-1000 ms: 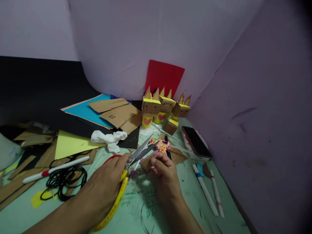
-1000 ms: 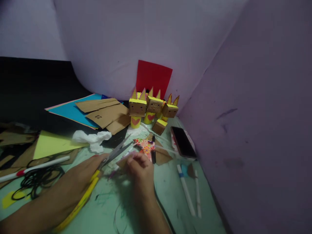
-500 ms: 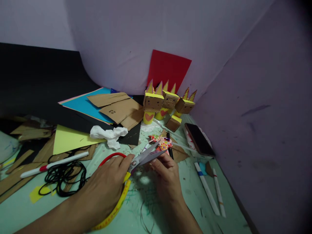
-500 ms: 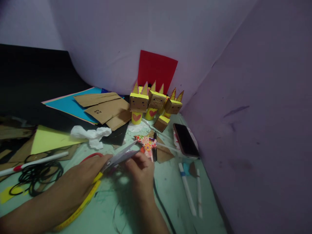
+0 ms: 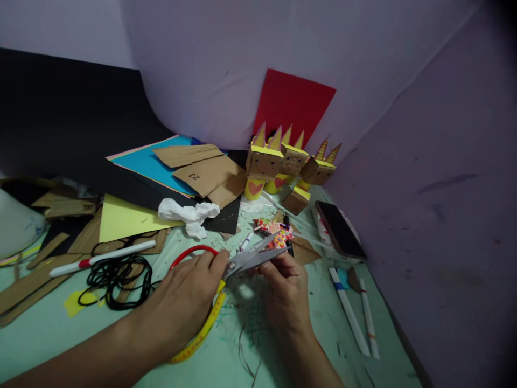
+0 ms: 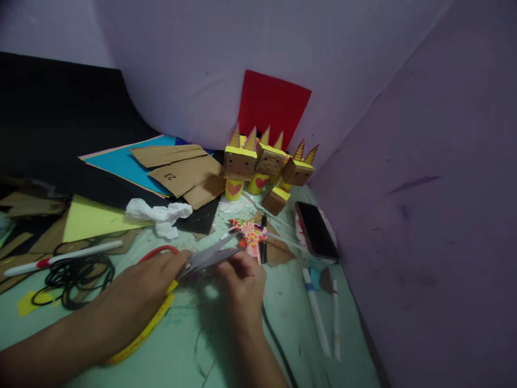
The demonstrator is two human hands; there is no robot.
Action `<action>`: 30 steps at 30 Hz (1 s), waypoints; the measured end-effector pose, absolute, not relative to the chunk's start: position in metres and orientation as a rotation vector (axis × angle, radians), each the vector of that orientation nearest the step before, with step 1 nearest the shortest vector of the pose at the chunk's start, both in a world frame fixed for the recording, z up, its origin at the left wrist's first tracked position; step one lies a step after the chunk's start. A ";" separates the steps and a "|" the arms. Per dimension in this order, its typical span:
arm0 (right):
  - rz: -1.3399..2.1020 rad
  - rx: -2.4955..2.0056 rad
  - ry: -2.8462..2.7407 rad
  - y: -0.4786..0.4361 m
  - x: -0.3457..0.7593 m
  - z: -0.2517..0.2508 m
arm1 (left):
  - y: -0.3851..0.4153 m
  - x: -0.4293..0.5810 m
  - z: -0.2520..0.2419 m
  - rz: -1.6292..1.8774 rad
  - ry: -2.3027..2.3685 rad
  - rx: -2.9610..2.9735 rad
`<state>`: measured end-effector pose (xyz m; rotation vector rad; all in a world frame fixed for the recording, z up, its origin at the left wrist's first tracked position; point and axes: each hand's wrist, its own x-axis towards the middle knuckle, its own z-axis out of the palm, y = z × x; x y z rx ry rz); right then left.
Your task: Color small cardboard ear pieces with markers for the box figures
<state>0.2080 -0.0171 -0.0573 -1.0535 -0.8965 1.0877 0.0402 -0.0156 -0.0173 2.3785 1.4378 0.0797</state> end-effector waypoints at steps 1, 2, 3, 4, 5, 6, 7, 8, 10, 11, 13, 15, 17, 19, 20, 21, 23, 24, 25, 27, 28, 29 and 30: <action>1.088 -1.056 -0.897 -0.018 0.208 -0.058 | -0.016 0.040 -0.018 0.083 1.446 2.382; 1.086 -1.060 -0.898 -0.018 0.208 -0.058 | -0.017 0.041 -0.018 0.085 1.451 2.384; 1.082 -1.063 -0.900 -0.019 0.208 -0.059 | -0.018 0.041 -0.018 0.089 1.452 2.387; 1.079 -1.066 -0.901 -0.019 0.208 -0.060 | -0.018 0.041 -0.019 0.091 1.452 2.390; 1.079 -1.067 -0.902 -0.019 0.208 -0.060 | -0.018 0.041 -0.019 0.091 1.449 2.394; 1.081 -1.063 -0.900 -0.020 0.208 -0.061 | -0.018 0.041 -0.018 0.091 1.447 2.397; 1.084 -1.056 -0.897 -0.020 0.208 -0.061 | -0.018 0.040 -0.018 0.093 1.445 2.402; 1.088 -1.048 -0.892 -0.020 0.208 -0.061 | -0.018 0.040 -0.018 0.098 1.441 2.410; 1.093 -1.035 -0.888 -0.019 0.208 -0.060 | -0.017 0.039 -0.018 0.104 1.431 2.423; 1.092 -1.034 -0.889 -0.019 0.208 -0.060 | -0.017 0.038 -0.018 0.108 1.426 2.429; 1.084 -1.042 -0.889 -0.019 0.208 -0.059 | -0.016 0.037 -0.019 0.105 1.416 2.437; 1.077 -1.049 -0.895 -0.019 0.208 -0.058 | -0.016 0.037 -0.019 0.101 1.418 2.443; 1.073 -1.057 -0.909 -0.019 0.208 -0.057 | -0.017 0.037 -0.019 0.104 1.412 2.458; 1.071 -1.061 -0.920 -0.019 0.208 -0.057 | -0.017 0.037 -0.018 0.102 1.407 2.473; 1.066 -1.062 -0.923 -0.019 0.207 -0.057 | -0.018 0.037 -0.017 0.096 1.407 2.478; 1.061 -1.062 -0.925 -0.019 0.207 -0.056 | -0.018 0.037 -0.017 0.085 1.412 2.481; 1.060 -1.065 -0.927 -0.020 0.208 -0.056 | -0.019 0.036 -0.017 0.052 1.421 2.474; 1.059 -1.074 -0.933 -0.020 0.208 -0.055 | -0.019 0.036 -0.018 0.042 1.418 2.465; 1.054 -1.088 -0.941 -0.020 0.208 -0.056 | -0.019 0.036 -0.019 0.042 1.409 2.455; 1.048 -1.115 -0.960 -0.019 0.209 -0.056 | -0.019 0.034 -0.024 0.081 1.402 2.430; 1.043 -1.121 -0.967 -0.019 0.209 -0.057 | -0.019 0.034 -0.026 0.128 1.398 2.410; 1.045 -1.118 -0.969 -0.019 0.209 -0.057 | -0.018 0.033 -0.027 0.194 1.386 2.377; 1.049 -1.104 -0.959 -0.018 0.208 -0.058 | -0.016 0.032 -0.028 0.277 1.363 2.323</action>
